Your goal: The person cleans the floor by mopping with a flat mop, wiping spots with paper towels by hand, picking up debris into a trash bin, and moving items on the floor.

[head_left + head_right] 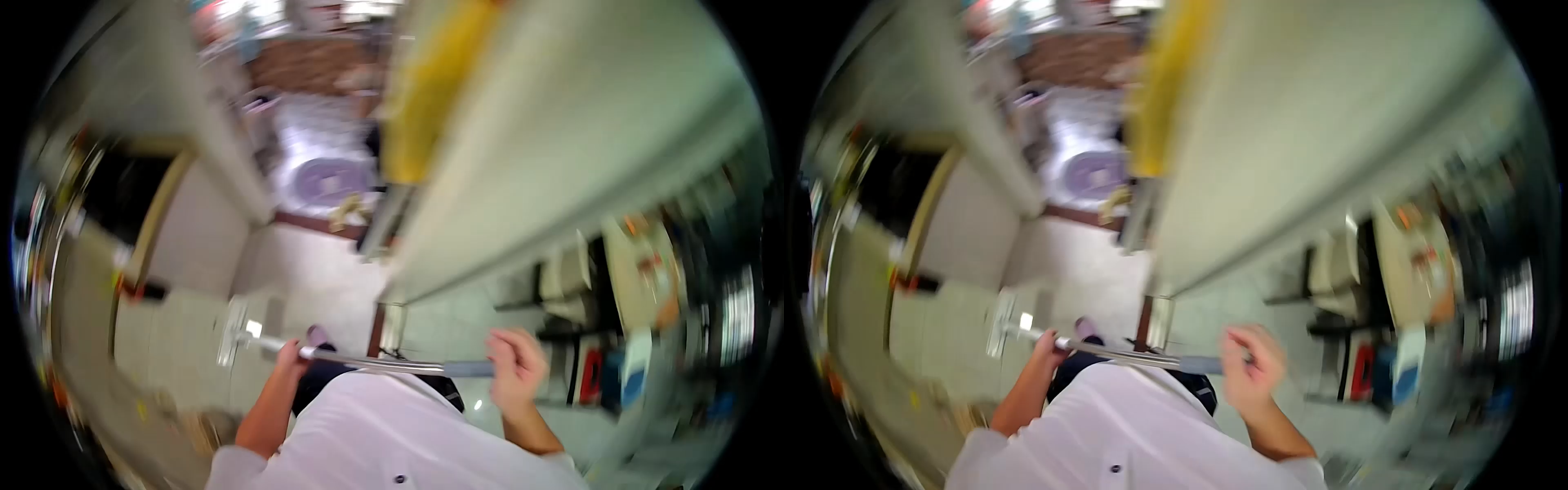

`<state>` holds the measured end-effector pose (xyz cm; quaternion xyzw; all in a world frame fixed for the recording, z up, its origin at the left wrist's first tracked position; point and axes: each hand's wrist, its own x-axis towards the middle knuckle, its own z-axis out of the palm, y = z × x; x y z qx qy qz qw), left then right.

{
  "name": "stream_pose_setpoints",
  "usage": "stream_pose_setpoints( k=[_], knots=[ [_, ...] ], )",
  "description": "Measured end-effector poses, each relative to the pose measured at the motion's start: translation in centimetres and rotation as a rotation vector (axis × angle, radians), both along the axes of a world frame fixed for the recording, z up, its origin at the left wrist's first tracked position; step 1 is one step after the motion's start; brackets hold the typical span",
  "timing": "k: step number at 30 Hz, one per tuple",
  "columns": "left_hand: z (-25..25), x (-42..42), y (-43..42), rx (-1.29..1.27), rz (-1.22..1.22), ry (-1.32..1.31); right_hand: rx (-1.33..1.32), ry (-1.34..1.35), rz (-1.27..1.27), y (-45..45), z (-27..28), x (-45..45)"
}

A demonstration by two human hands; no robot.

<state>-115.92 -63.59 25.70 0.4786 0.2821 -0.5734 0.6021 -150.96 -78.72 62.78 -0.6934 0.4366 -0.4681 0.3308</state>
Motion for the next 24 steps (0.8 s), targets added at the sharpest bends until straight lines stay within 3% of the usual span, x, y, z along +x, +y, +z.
stream_pose_setpoints(
  k=[3, 5, 9, 14, 16, 20, 21, 24],
  knots=[
    [3.3, -4.2, -2.2, 0.047, -0.089, -0.019, -0.043, -0.082, -0.089, 1.1, -0.7, -5.9],
    [0.9, -3.9, -3.0, -0.068, -0.317, -0.078, -0.132, -0.151, -0.166, 1.9, -1.4, -8.7],
    [-2.5, -3.3, -5.9, 0.070, -0.773, -0.146, -0.176, -0.207, -0.207, 3.9, -2.6, -14.2],
    [-0.7, -3.1, -7.4, 0.195, -0.727, -0.139, -0.312, -0.295, -0.084, 6.5, -2.2, -16.9],
    [0.5, -4.5, -8.1, 0.236, -0.727, -0.242, -0.315, -0.311, -0.130, 7.0, -2.3, -17.9],
    [2.0, -6.5, -8.6, 0.174, -0.737, -0.192, -0.329, -0.321, -0.190, 8.2, -2.7, -19.9],
    [1.1, -5.8, -8.4, 0.156, -0.708, -0.196, -0.346, -0.327, -0.160, 8.4, -2.9, -20.3],
    [6.7, -12.7, -8.8, 0.215, -0.439, -0.252, -0.267, -0.258, -0.212, 9.0, -3.2, -21.2]
  ],
)
